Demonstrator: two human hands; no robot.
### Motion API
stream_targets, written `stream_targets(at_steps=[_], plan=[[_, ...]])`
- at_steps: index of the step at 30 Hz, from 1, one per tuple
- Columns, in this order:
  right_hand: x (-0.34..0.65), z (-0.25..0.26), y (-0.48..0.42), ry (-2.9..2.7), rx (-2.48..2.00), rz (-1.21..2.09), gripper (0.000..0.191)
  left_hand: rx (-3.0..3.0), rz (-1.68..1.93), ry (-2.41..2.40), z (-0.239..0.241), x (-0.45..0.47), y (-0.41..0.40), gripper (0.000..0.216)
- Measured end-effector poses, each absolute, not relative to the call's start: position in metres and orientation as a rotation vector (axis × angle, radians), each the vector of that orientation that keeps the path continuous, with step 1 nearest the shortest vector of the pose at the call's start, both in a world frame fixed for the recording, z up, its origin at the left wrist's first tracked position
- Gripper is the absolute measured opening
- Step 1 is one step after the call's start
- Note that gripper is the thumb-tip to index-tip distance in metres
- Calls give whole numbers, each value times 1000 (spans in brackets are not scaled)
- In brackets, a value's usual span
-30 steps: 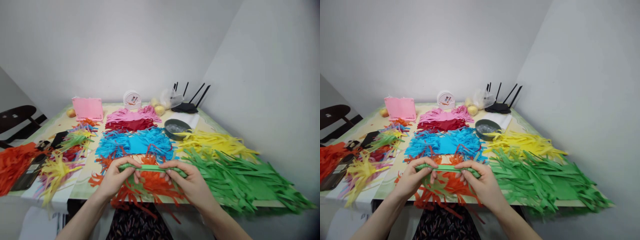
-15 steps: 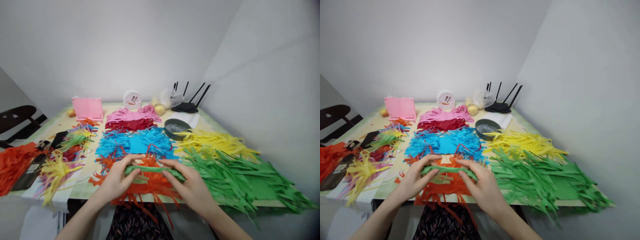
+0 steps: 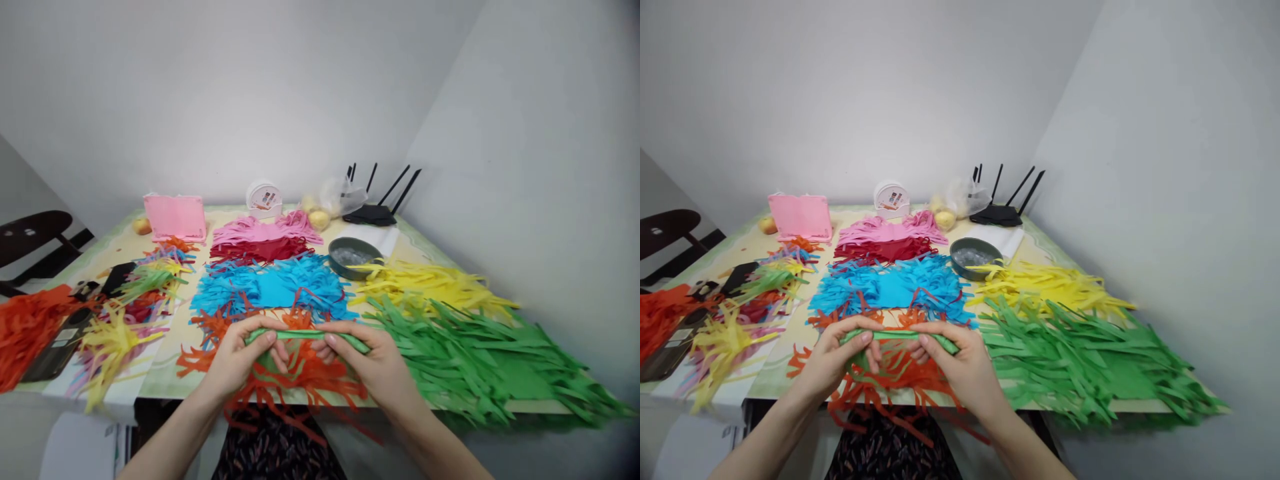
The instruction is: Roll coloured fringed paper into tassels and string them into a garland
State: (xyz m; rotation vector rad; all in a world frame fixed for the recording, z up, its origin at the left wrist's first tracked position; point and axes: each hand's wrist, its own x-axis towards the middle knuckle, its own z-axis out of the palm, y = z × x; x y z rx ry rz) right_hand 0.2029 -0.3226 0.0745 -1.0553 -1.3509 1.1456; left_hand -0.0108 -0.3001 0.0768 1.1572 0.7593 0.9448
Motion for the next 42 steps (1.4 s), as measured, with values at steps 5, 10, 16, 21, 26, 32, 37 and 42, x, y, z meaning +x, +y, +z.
stream_targets(at_steps=[5, 10, 16, 21, 26, 32, 37, 42], plan=[[201, 66, -317, -1243, -925, 1239, 16, 1017, 990, 702, 72, -6, -301, 16], [200, 65, -322, -1305, -883, 1122, 13, 1072, 1006, 701, 70, -12, -307, 15], [207, 88, -327, -1907, -718, 484, 26, 1986, 778, 860, 108, -35, -307, 15], [205, 91, -326, -2118, -535, 325, 24, 2275, 623, 818, 124, -24, -304, 18], [212, 96, -324, -2197, -659, 508, 28, 2506, 629, 837, 108, -19, -298, 16], [206, 97, -302, -1895, -1010, 1432, 33, 3176, 985, 599, 99, -23, -295, 24], [182, 80, -302, -1541, -878, 1775, 37, 3165, 1179, 601, 92, -23, -295, 26], [169, 90, -306, -1477, -771, 1507, 20, 2526, 1484, 948, 77, -9, -293, 20]])
